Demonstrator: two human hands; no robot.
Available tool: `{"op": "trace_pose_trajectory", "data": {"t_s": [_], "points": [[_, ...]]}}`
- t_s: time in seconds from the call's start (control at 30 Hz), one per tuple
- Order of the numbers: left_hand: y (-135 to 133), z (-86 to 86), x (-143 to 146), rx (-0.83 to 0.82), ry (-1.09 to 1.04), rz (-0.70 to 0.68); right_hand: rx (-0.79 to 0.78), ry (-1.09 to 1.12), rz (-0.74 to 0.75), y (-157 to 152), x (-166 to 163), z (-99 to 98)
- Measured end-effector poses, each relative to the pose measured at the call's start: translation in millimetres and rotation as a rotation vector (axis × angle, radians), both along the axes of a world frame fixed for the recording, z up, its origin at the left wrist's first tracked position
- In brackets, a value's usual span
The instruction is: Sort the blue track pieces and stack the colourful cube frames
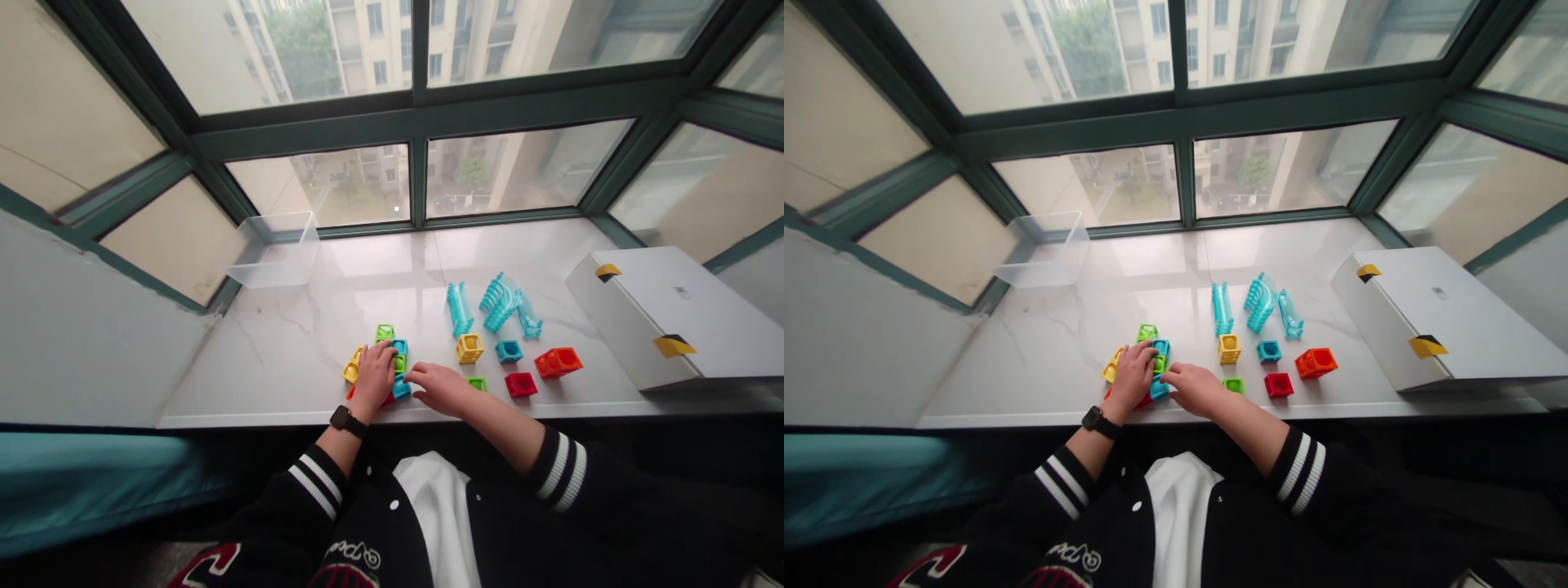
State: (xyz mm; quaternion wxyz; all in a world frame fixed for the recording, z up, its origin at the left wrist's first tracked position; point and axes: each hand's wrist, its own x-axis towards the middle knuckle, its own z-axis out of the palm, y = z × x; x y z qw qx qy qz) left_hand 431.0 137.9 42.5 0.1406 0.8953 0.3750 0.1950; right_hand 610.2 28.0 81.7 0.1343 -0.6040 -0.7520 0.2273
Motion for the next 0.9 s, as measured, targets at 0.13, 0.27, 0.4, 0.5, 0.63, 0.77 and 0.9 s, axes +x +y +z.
{"op": "trace_pose_trajectory", "data": {"t_s": [0.13, 0.27, 0.4, 0.5, 0.63, 0.77, 0.9], "points": [[0, 0.5, 0, -0.005, -0.002, 0.003, -0.02, -0.033, -0.018, 4, -10, -11.9], [0, 1.1, -1, -0.008, -0.008, -0.001, -0.029, -0.055, -0.049, 3, -14, -20.6], [0, 2.9, 0, -0.009, -0.003, -0.015, -0.057, -0.093, -0.083, 0, -12, -23.7], [0, 3.0, 0, 0.003, 0.004, -0.016, -0.057, -0.121, -0.086, -3, -7, -22.4], [0, 0.8, 2, 0.026, 0.018, -0.011, -0.038, -0.154, -0.104, -7, -3, -19.6], [1, -0.1, 3, 0.035, 0.034, -0.018, -0.044, -0.159, -0.165, -8, 3, -15.7], [1, 1.0, 4, 0.049, 0.051, -0.028, -0.001, -0.101, -0.209, -9, 12, -5.2]]}}
